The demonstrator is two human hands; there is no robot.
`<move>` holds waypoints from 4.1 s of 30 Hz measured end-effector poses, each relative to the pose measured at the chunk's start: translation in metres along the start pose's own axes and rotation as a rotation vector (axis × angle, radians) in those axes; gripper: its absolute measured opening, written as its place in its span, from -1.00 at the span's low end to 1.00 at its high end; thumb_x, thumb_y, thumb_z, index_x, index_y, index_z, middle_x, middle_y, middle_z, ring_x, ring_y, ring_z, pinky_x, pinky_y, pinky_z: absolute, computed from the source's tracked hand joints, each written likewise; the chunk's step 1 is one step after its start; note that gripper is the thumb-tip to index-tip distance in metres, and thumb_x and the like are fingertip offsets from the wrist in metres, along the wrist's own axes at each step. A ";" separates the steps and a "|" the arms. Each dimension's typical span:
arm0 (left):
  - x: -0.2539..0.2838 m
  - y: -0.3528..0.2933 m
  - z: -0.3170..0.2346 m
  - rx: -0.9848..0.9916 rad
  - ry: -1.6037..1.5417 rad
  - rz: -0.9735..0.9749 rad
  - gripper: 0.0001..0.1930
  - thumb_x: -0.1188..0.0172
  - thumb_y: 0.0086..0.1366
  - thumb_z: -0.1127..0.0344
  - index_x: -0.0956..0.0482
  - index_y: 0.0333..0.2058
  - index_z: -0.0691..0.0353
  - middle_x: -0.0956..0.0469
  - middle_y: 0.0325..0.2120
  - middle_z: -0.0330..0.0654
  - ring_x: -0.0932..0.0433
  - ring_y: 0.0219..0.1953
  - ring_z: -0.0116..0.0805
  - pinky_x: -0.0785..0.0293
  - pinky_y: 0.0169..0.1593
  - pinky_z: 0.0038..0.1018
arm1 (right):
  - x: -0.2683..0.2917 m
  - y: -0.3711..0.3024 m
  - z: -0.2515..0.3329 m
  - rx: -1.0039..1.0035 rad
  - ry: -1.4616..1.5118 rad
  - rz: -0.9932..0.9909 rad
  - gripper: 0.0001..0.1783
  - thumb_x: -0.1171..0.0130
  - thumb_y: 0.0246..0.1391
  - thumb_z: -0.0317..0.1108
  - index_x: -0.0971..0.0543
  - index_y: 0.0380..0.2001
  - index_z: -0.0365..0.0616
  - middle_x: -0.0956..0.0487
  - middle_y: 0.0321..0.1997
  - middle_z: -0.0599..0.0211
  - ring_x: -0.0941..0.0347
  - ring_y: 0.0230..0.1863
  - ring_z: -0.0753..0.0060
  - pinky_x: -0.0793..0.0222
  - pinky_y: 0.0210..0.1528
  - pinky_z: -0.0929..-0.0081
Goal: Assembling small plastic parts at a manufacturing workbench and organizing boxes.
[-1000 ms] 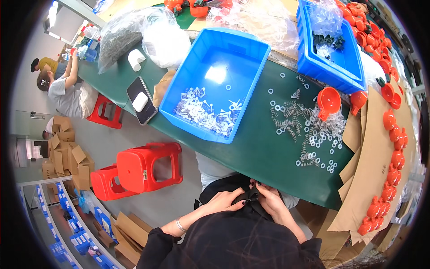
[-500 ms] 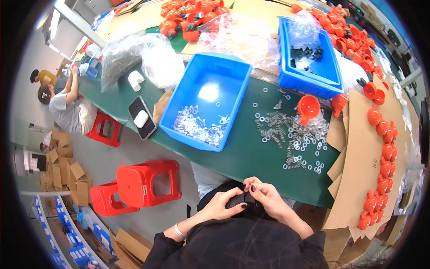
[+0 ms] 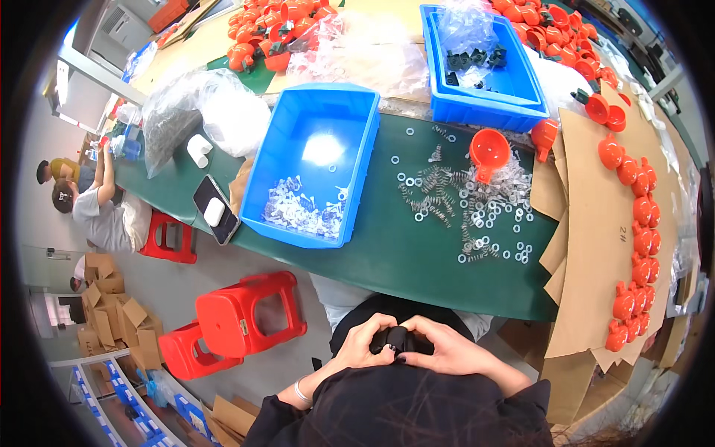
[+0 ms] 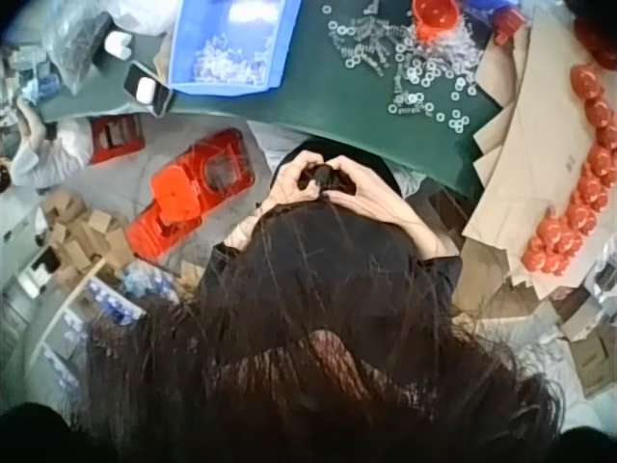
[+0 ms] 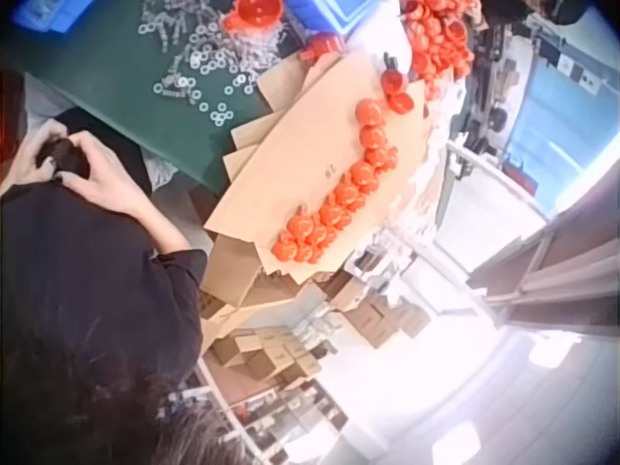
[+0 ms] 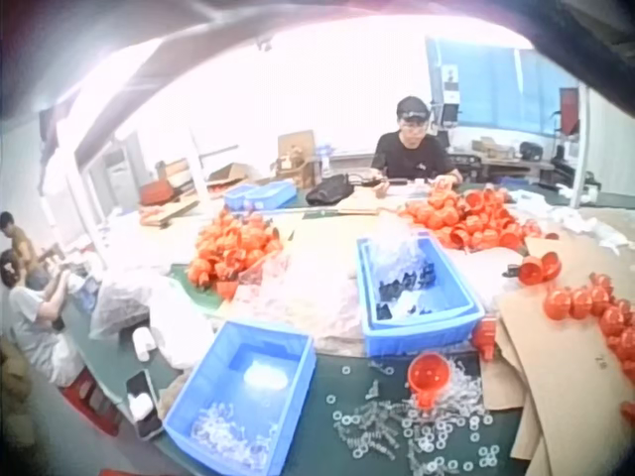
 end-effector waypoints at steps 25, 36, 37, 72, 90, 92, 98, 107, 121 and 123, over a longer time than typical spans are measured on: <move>0.007 0.002 0.009 0.168 -0.003 -0.087 -0.67 -0.22 0.00 0.29 -0.40 -0.24 0.25 -0.46 -0.49 -0.20 -0.48 -0.46 -0.37 -0.39 -0.34 -0.52 | 0.005 0.006 -0.046 0.048 0.162 -0.166 -0.57 -0.32 -0.18 -0.44 -0.31 -0.28 -0.23 -0.51 -0.41 0.26 -0.42 -0.37 0.59 -0.35 -0.32 0.59; 0.005 0.004 0.012 0.160 0.001 -0.106 -0.68 -0.22 0.07 0.22 -0.40 -0.25 0.24 -0.46 -0.49 -0.20 -0.46 -0.47 -0.38 -0.36 -0.35 -0.53 | 0.015 -0.016 -0.069 0.001 0.213 -0.183 -0.58 -0.31 -0.16 -0.46 -0.33 -0.25 -0.22 -0.51 -0.39 0.32 -0.42 -0.34 0.62 -0.36 -0.25 0.61; 0.005 0.004 0.011 0.160 0.000 -0.103 -0.68 -0.22 0.07 0.22 -0.40 -0.25 0.24 -0.46 -0.49 -0.20 -0.46 -0.47 -0.38 -0.36 -0.35 -0.53 | 0.015 -0.017 -0.070 -0.037 0.230 -0.168 -0.59 -0.30 -0.15 -0.46 -0.33 -0.24 -0.22 -0.51 -0.38 0.32 -0.43 -0.32 0.62 -0.35 -0.23 0.60; 0.002 0.008 0.051 0.149 -0.193 -0.135 -0.67 -0.29 0.02 0.36 -0.43 -0.22 0.20 -0.42 -0.48 -0.31 -0.35 -0.45 -0.61 -0.30 -0.38 -0.59 | 0.030 -0.029 -0.106 -0.355 0.219 -0.099 -0.54 -0.09 0.14 -0.31 -0.29 0.08 -0.17 -0.50 -0.09 0.29 -0.40 -0.09 0.49 -0.32 -0.04 0.57; -0.019 -0.017 0.064 0.221 -0.362 0.052 -0.64 -0.20 -0.05 0.53 -0.42 -0.20 0.22 -0.43 -0.48 -0.36 -0.38 -0.41 -0.62 -0.34 -0.33 -0.62 | 0.016 -0.018 -0.071 -0.050 0.073 -0.201 -0.76 -0.12 0.11 -0.31 -0.41 -0.57 -0.19 -0.32 -0.52 0.53 -0.21 -0.40 0.74 -0.19 -0.35 0.68; -0.004 -0.024 0.069 0.367 -0.418 -0.110 -0.67 -0.16 -0.07 0.58 -0.43 -0.25 0.24 -0.46 -0.45 -0.35 -0.43 -0.36 -0.63 -0.35 -0.29 -0.63 | 0.006 -0.016 -0.073 -0.128 0.175 -0.170 -0.82 -0.19 0.05 -0.35 -0.41 -0.45 -0.18 -0.34 -0.45 0.55 -0.25 -0.33 0.73 -0.22 -0.25 0.70; 0.021 -0.024 0.066 0.359 -0.388 -0.345 -0.79 -0.18 -0.04 0.58 -0.48 -0.36 0.26 -0.45 -0.48 -0.41 -0.41 -0.39 -0.65 -0.33 -0.27 -0.66 | -0.001 -0.019 -0.083 -0.287 0.562 -0.164 -0.75 -0.04 0.18 -0.28 -0.45 -0.16 -0.22 -0.48 -0.22 0.46 -0.35 -0.15 0.71 -0.25 -0.05 0.69; 0.009 -0.027 0.067 0.388 -0.349 -0.269 -0.82 -0.13 -0.04 0.57 -0.44 -0.38 0.27 -0.41 -0.48 -0.39 -0.38 -0.37 -0.63 -0.31 -0.24 -0.66 | -0.021 -0.014 -0.138 -0.308 0.635 0.285 -0.74 -0.04 0.17 -0.34 -0.52 -0.14 -0.27 -0.57 -0.23 0.43 -0.46 -0.27 0.73 -0.39 -0.19 0.70; -0.016 -0.023 0.053 0.342 -0.208 -0.086 -0.70 0.01 -0.02 0.61 -0.46 -0.26 0.23 -0.47 -0.51 -0.28 -0.41 -0.44 -0.55 -0.34 -0.30 -0.59 | -0.022 -0.009 -0.114 -0.168 0.813 -0.048 -0.71 -0.11 0.13 -0.28 -0.47 -0.17 -0.28 -0.56 -0.23 0.39 -0.48 -0.23 0.68 -0.39 -0.13 0.72; -0.018 -0.022 0.052 0.396 -0.106 -0.042 -0.75 -0.02 0.00 0.63 -0.48 -0.30 0.26 -0.48 -0.48 -0.27 -0.43 -0.39 -0.55 -0.34 -0.26 -0.59 | -0.021 -0.009 -0.109 -0.161 0.798 -0.107 -0.73 -0.07 0.15 -0.29 -0.43 -0.14 -0.21 -0.54 -0.31 0.43 -0.44 -0.40 0.73 -0.37 -0.37 0.76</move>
Point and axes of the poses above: each hand's wrist, its own y-axis towards the middle knuckle, its own x-axis out of the back of the hand, z = x × y, the point moved 9 cm from there along y, towards the middle knuckle
